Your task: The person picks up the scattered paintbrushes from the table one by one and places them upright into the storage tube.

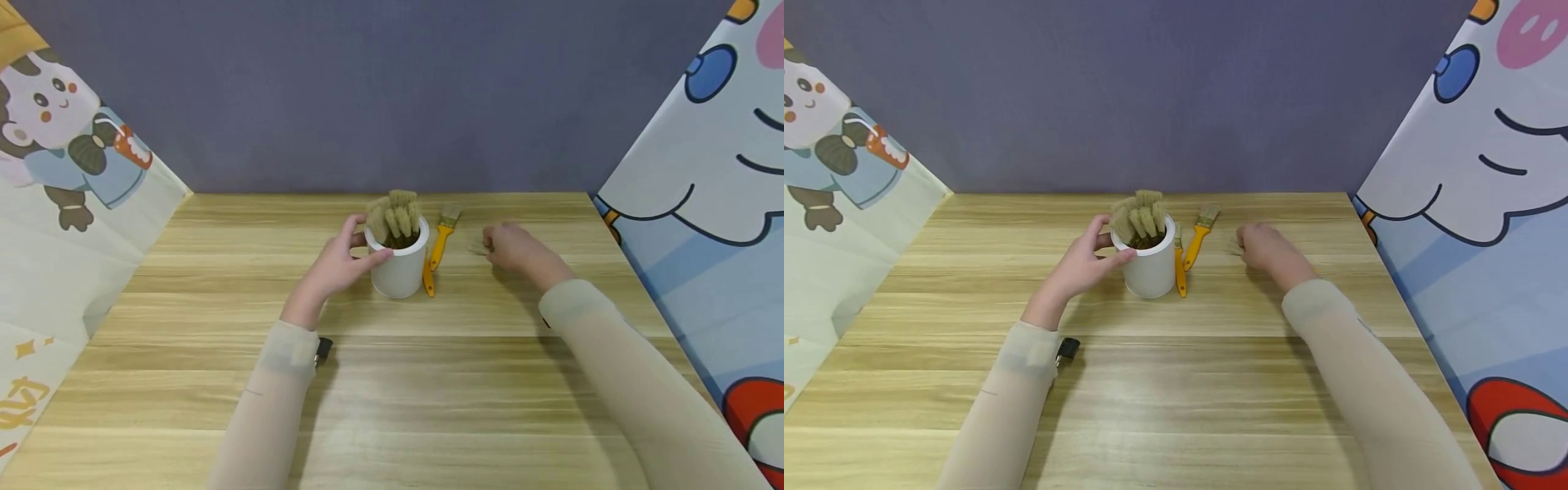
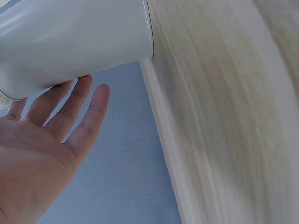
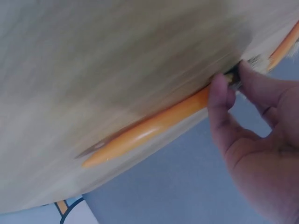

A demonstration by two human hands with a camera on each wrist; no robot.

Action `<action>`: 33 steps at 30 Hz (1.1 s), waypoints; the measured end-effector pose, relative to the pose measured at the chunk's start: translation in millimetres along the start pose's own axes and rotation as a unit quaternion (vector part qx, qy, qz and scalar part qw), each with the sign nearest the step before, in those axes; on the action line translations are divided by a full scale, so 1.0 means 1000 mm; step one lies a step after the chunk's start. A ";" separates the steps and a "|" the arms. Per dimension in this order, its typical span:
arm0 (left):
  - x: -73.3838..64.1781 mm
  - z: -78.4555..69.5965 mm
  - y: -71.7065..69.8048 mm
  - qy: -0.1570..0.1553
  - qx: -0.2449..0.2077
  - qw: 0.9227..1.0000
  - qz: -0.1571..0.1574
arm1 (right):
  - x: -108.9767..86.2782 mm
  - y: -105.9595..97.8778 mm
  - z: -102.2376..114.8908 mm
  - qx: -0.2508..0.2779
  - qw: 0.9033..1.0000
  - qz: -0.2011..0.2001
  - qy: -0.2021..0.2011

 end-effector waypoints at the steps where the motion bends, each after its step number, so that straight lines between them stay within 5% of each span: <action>1: 0.000 0.000 0.000 0.000 0.000 1.000 0.000 | 0.000 0.001 0.001 0.002 1.000 0.001 0.003; 15: 0.001 0.001 0.001 -0.001 -0.005 1.000 0.003 | -0.013 0.000 0.001 -0.042 0.998 -0.021 -0.038; 24: -0.002 0.000 0.000 -0.006 -0.006 1.000 -0.007 | -0.037 -0.060 0.023 0.073 0.991 -0.093 -0.059; 33: 0.000 -0.002 -0.001 0.005 -0.010 1.000 0.000 | -0.082 -0.119 0.074 0.155 0.974 -0.145 -0.072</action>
Point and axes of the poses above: each hand's wrist, its own x-axis towards the middle knuckle, its own y-axis out of the palm, z = x × y, the point moved 4 cm from there along x, towards the middle knuckle, and after that the axes turned 12 degrees about z, right-handed, at the moved point
